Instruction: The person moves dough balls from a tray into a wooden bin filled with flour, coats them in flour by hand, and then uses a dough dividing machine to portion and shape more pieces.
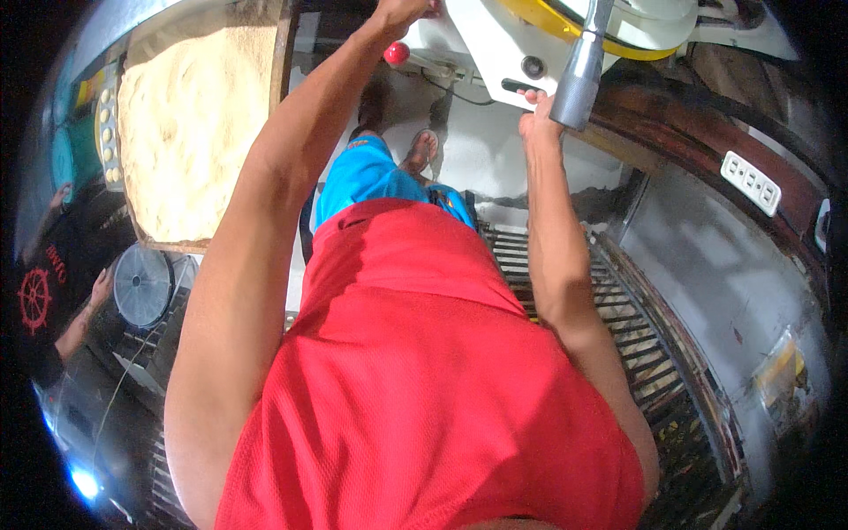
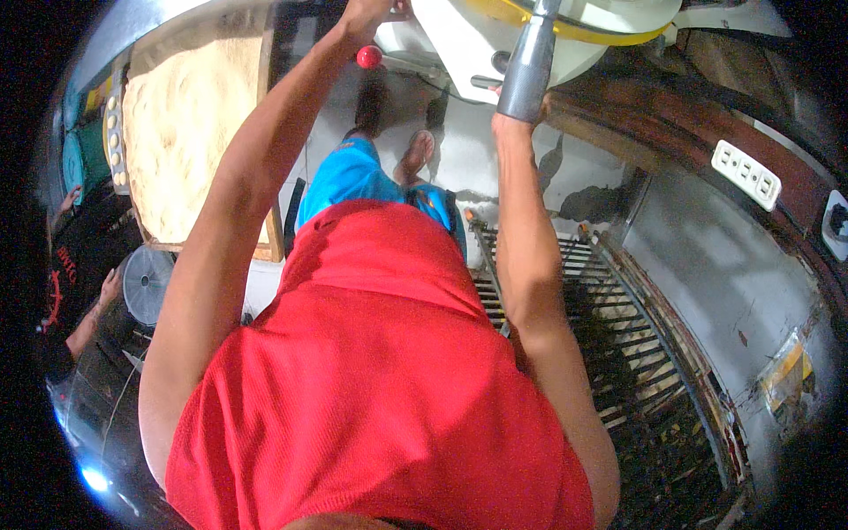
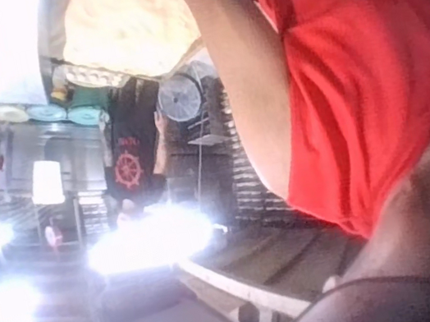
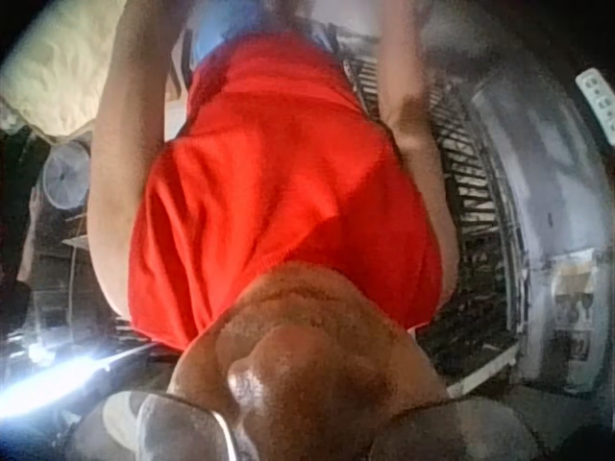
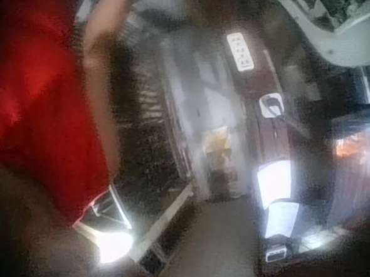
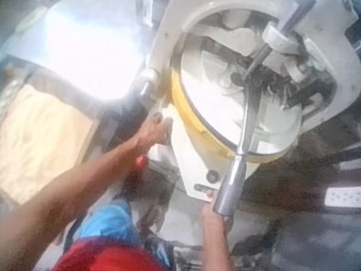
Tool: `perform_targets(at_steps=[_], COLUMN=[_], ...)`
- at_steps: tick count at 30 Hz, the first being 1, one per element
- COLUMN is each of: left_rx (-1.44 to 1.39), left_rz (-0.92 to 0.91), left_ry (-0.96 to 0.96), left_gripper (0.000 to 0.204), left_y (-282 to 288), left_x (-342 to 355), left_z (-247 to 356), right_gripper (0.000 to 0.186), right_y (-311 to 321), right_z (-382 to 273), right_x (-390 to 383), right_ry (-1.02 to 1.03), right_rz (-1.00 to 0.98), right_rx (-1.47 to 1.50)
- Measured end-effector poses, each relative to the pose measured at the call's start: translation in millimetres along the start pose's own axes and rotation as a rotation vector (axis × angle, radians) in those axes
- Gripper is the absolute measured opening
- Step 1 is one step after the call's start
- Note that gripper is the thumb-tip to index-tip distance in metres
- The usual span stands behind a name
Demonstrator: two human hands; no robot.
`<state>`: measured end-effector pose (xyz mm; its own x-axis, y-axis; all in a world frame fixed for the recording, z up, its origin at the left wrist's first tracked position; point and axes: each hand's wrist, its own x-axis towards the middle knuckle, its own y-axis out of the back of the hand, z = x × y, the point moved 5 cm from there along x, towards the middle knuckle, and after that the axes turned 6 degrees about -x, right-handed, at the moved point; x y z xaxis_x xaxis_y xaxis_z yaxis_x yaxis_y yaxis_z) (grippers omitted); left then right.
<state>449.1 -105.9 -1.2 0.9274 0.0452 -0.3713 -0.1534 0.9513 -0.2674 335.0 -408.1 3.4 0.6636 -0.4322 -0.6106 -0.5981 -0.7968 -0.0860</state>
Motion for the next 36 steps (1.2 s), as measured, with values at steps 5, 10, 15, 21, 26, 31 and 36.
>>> perform_targets(at_steps=[5,10,15,21,26,31,36], left_rx=[-0.013,0.136,0.04,0.108,0.383,0.273,0.429], left_rz=[0.056,0.193,0.159,0.114,0.134,0.092,0.052], left_ry=[-0.044,-0.07,-0.037,-0.05,-0.174,-0.817,-1.313], left_gripper=[0.048,0.045,0.044,0.047,0.043,0.031,0.049], left_y=[5,12,19,20,34,36,-32], left_x=[13,24,26,31,-35,-74,-39], left_z=[3,13,3,3,31,218,393], right_gripper=[0.014,0.025,0.023,0.024,0.035,0.029,0.031], right_y=[10,6,2,19,50,-14,-164], right_z=[7,-3,-7,-16,-87,-294,-477], right_x=[25,3,-5,-5,-38,-188,-263], right_ry=[0.024,0.015,0.076,0.138,0.399,0.861,1.39], right_rz=[-0.094,-0.001,-0.053,-0.071,0.025,0.244,-0.14], right_rx=[0.043,0.015,-0.036,-0.122,-0.532,-0.598,-0.401])
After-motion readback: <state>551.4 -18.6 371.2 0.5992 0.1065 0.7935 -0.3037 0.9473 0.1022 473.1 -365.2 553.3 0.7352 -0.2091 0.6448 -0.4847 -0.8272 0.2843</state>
